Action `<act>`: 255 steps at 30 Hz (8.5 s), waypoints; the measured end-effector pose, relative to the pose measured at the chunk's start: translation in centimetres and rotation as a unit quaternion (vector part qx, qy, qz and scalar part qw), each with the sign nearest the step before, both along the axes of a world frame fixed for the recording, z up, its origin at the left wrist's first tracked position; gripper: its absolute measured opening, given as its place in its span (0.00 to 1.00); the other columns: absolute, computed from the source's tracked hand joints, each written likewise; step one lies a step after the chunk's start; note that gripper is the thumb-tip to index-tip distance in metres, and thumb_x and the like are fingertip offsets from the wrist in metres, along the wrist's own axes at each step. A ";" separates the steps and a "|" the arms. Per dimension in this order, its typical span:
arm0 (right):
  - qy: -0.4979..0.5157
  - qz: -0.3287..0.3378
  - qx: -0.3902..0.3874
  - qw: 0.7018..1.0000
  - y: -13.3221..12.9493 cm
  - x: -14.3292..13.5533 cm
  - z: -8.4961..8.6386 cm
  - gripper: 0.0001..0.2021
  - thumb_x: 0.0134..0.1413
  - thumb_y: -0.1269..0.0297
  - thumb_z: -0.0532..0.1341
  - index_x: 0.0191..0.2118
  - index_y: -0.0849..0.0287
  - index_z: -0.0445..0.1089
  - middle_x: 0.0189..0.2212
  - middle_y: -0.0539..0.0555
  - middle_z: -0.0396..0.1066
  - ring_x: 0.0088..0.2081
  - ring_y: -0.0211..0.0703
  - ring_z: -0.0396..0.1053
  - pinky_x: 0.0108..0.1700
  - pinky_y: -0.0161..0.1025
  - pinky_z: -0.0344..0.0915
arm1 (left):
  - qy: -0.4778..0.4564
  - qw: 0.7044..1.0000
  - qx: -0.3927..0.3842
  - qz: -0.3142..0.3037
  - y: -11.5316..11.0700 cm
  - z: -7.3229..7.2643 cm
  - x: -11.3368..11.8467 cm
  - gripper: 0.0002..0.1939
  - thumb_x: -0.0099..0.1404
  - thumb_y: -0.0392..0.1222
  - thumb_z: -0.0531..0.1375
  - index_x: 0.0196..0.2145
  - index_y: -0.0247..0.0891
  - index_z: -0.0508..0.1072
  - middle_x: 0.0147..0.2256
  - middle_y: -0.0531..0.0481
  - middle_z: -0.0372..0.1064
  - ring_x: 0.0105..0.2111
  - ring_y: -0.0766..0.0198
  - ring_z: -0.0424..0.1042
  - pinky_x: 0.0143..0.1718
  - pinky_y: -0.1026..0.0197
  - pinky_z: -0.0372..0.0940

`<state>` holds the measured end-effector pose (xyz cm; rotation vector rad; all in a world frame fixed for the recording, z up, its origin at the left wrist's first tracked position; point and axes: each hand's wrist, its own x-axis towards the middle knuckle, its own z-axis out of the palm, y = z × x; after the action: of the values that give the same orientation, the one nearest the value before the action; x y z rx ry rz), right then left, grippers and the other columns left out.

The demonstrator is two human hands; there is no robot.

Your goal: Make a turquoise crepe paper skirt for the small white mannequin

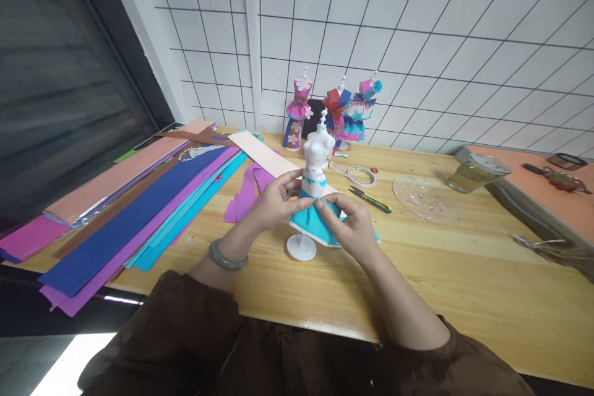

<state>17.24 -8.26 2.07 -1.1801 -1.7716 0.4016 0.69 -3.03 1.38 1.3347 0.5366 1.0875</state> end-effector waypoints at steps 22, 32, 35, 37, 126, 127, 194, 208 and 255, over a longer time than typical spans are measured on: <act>-0.018 0.005 0.094 0.995 -0.2 -0.2 0.1 0.03 0.55 0.64 0.58 0.34 0.55 0.69 0.29 0.53 0.71 0.31 0.42 0.68 0.34 0.40 0.63 | -0.012 1.000 0.008 0.007 0.2 -0.5 0.0 0.35 0.49 0.41 0.68 0.53 0.35 0.62 0.47 0.40 0.69 0.48 0.54 0.68 0.47 0.56 0.63; -0.051 0.061 0.102 0.992 -0.3 0.3 0.7 0.05 0.57 0.66 0.57 0.36 0.56 0.70 0.28 0.53 0.70 0.30 0.41 0.67 0.32 0.39 0.63 | -0.021 1.000 0.017 -0.014 0.4 -0.6 -0.1 0.35 0.49 0.41 0.68 0.53 0.35 0.61 0.46 0.40 0.69 0.47 0.54 0.69 0.47 0.55 0.63; -0.065 0.071 0.135 0.986 -0.1 0.4 0.5 0.05 0.57 0.69 0.57 0.37 0.57 0.69 0.26 0.52 0.69 0.28 0.39 0.65 0.29 0.37 0.62 | -0.018 1.000 0.016 -0.015 0.5 -0.6 -0.1 0.36 0.48 0.41 0.68 0.53 0.34 0.61 0.45 0.40 0.69 0.46 0.55 0.69 0.46 0.55 0.63; -0.067 0.071 0.155 0.983 0.0 0.5 0.3 0.05 0.56 0.71 0.58 0.38 0.57 0.69 0.27 0.52 0.69 0.28 0.39 0.65 0.29 0.37 0.61 | -0.017 1.000 0.017 -0.017 0.5 -0.5 -0.1 0.36 0.48 0.40 0.68 0.53 0.35 0.61 0.44 0.41 0.70 0.45 0.55 0.69 0.46 0.55 0.63; 0.009 0.002 0.061 0.998 0.6 0.1 -0.7 0.08 0.56 0.60 0.58 0.40 0.55 0.67 0.38 0.55 0.71 0.42 0.46 0.68 0.42 0.45 0.65 | 0.003 0.999 -0.022 -0.032 0.2 -0.1 -0.8 0.40 0.52 0.43 0.66 0.60 0.36 0.55 0.38 0.43 0.74 0.39 0.56 0.72 0.40 0.57 0.64; 0.020 -0.002 0.041 0.999 0.6 0.1 -0.7 0.08 0.55 0.58 0.59 0.38 0.56 0.68 0.36 0.54 0.71 0.39 0.45 0.69 0.40 0.43 0.65 | 0.003 0.999 -0.019 -0.035 0.3 -0.2 -0.8 0.39 0.53 0.43 0.65 0.59 0.36 0.56 0.39 0.43 0.74 0.40 0.56 0.72 0.41 0.56 0.64; 0.097 0.030 -0.003 0.995 -0.3 -0.5 -0.3 0.05 0.51 0.61 0.63 0.33 0.56 0.71 0.31 0.52 0.74 0.33 0.42 0.71 0.35 0.39 0.67 | -0.004 0.996 -0.030 -0.087 0.8 -0.5 -1.2 0.42 0.46 0.39 0.70 0.58 0.39 0.58 0.42 0.41 0.72 0.44 0.54 0.71 0.42 0.56 0.64; 0.133 0.036 -0.020 0.990 0.0 -0.5 -0.6 0.06 0.50 0.60 0.63 0.33 0.56 0.69 0.30 0.51 0.72 0.31 0.41 0.69 0.32 0.39 0.66 | 0.004 0.995 -0.047 -0.092 0.5 -0.2 -1.2 0.42 0.48 0.39 0.69 0.58 0.40 0.57 0.45 0.40 0.72 0.46 0.53 0.71 0.43 0.56 0.64; -0.211 0.049 0.285 0.934 -0.4 -0.7 -0.1 0.16 0.51 0.64 0.63 0.47 0.53 0.64 0.41 0.58 0.68 0.42 0.51 0.65 0.42 0.50 0.62 | 0.009 0.999 -0.036 0.038 0.7 -0.1 -0.7 0.37 0.49 0.46 0.67 0.54 0.34 0.59 0.33 0.46 0.75 0.31 0.61 0.73 0.33 0.61 0.65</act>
<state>16.54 -8.65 1.93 -0.7915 -2.1199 -0.3312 -0.02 -2.34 1.31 1.2703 0.6382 1.1084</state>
